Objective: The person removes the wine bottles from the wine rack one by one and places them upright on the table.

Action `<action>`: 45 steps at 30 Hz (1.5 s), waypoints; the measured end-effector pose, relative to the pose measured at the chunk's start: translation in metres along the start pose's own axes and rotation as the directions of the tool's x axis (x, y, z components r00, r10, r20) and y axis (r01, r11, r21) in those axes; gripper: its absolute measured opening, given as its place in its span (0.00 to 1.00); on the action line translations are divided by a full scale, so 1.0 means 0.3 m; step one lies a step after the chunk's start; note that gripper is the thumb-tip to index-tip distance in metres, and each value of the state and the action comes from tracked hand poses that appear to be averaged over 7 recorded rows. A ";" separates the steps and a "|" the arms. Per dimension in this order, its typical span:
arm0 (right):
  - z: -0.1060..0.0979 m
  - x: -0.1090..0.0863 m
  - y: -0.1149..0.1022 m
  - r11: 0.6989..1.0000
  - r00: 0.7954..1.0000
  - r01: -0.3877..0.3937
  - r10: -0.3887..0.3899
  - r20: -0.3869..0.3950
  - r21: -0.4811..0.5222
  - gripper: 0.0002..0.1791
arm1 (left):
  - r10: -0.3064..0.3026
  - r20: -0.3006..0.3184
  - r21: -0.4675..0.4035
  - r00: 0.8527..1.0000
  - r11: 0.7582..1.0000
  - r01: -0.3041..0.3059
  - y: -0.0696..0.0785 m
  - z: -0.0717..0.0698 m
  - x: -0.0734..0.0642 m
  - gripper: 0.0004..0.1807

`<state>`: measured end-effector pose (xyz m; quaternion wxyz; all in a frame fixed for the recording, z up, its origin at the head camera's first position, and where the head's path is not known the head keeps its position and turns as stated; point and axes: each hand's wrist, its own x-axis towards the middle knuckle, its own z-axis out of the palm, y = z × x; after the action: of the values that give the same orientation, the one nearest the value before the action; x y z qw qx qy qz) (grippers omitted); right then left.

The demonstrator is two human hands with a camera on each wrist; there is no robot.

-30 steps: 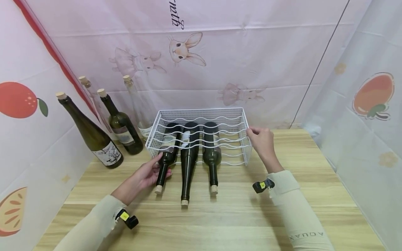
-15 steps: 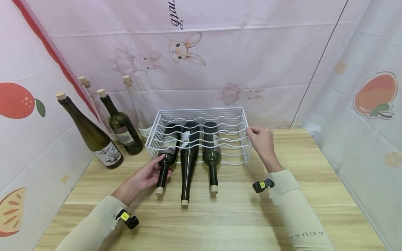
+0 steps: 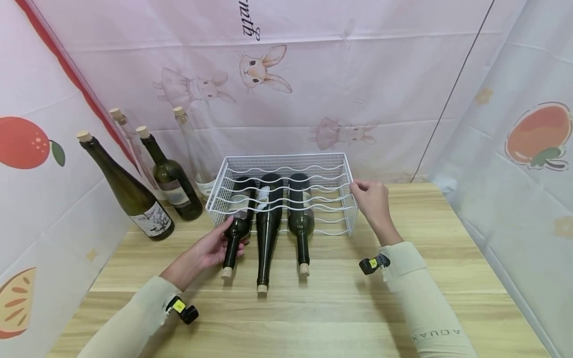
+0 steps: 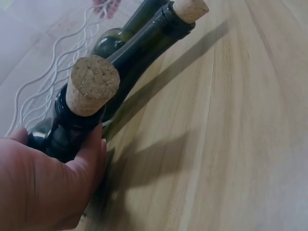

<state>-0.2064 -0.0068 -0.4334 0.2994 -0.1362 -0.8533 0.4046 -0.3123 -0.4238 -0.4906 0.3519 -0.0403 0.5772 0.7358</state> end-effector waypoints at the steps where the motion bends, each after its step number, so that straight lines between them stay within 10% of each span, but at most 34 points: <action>1: 0.000 0.001 -0.002 1.000 1.000 -0.003 0.003 0.001 -0.001 0.20 | 0.004 -0.001 -0.005 1.000 1.000 -0.004 0.000 0.001 -0.001 0.48; 17: -0.007 -0.006 -0.017 1.000 1.000 -0.010 0.010 0.022 0.014 0.21 | 0.092 0.051 -0.012 0.994 0.996 -0.092 -0.012 -0.006 -0.027 0.40; 45: -0.012 -0.008 -0.021 1.000 1.000 -0.002 0.002 0.008 -0.008 0.20 | 0.128 -0.042 0.262 0.991 0.958 -0.112 -0.034 -0.033 -0.140 0.35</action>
<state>-0.2022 -0.0099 -0.4278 0.2949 -0.1366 -0.8559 0.4023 -0.2786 -0.4514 -0.4826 0.2919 0.0198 0.6799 0.6724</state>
